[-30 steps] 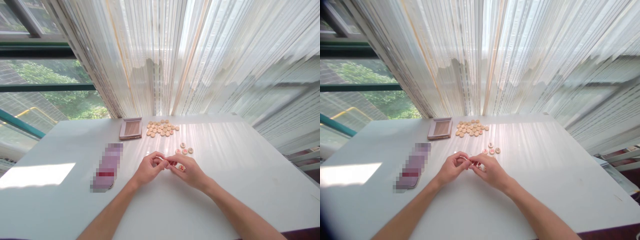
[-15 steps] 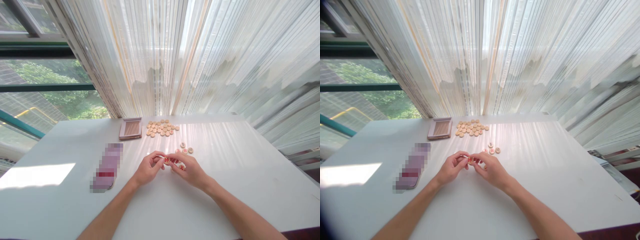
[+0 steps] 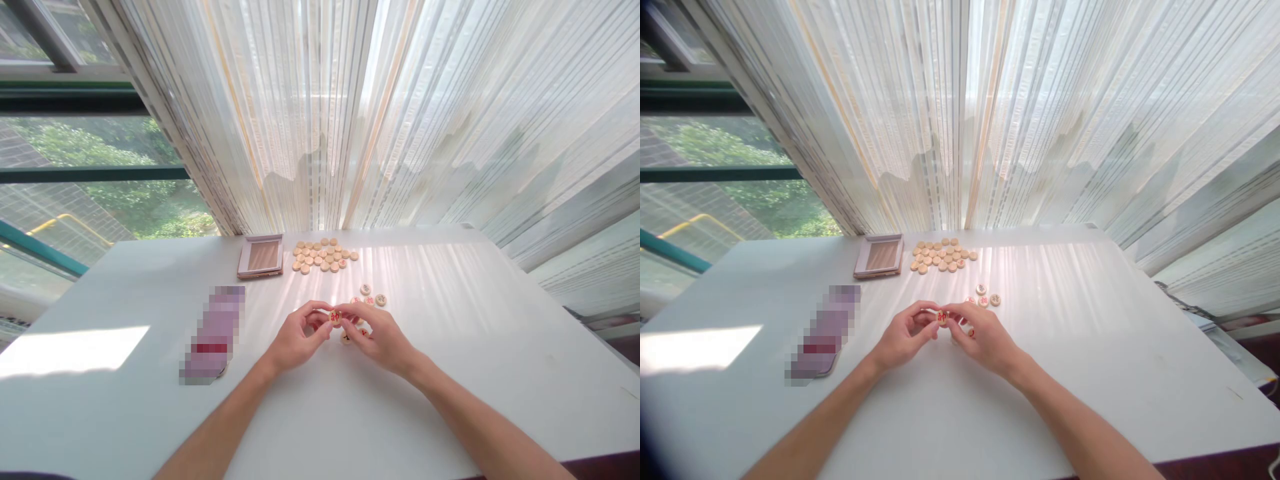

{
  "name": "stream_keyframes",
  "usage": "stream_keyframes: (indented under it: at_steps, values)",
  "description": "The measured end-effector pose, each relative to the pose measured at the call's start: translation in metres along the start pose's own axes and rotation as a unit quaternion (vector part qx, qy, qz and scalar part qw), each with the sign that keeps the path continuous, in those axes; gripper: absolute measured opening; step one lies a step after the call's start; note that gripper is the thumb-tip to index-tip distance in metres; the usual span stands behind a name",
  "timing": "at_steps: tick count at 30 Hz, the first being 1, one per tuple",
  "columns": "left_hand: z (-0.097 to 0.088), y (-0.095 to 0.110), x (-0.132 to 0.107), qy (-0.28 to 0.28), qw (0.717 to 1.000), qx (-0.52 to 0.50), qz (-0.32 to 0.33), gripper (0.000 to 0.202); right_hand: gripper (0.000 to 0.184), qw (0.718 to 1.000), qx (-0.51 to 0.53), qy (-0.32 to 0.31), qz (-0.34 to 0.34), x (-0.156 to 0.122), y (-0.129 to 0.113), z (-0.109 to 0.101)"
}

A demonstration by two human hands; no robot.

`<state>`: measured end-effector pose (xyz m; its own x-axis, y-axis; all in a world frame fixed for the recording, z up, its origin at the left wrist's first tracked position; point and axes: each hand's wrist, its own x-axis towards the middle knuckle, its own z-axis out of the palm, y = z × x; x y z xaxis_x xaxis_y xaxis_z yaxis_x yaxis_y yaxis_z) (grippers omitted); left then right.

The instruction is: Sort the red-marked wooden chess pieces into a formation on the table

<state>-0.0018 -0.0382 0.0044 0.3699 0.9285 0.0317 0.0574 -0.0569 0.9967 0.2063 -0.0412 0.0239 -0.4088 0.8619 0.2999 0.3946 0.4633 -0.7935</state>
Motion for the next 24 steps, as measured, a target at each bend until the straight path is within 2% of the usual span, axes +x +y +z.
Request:
stream_keyframes:
  at_steps: [15, 24]
  values:
    - [0.0052, 0.002, -0.0005, 0.003, 0.997, 0.074, 0.036, 0.028, 0.007, 0.998, 0.02, 0.006, 0.051, 0.0021, -0.0029, -0.0007]
    - [0.0067, 0.006, -0.0017, -0.014, 0.994, 0.101, 0.047, 0.025, 0.017, 0.998, 0.009, 0.021, 0.061, 0.002, -0.001, 0.0013]
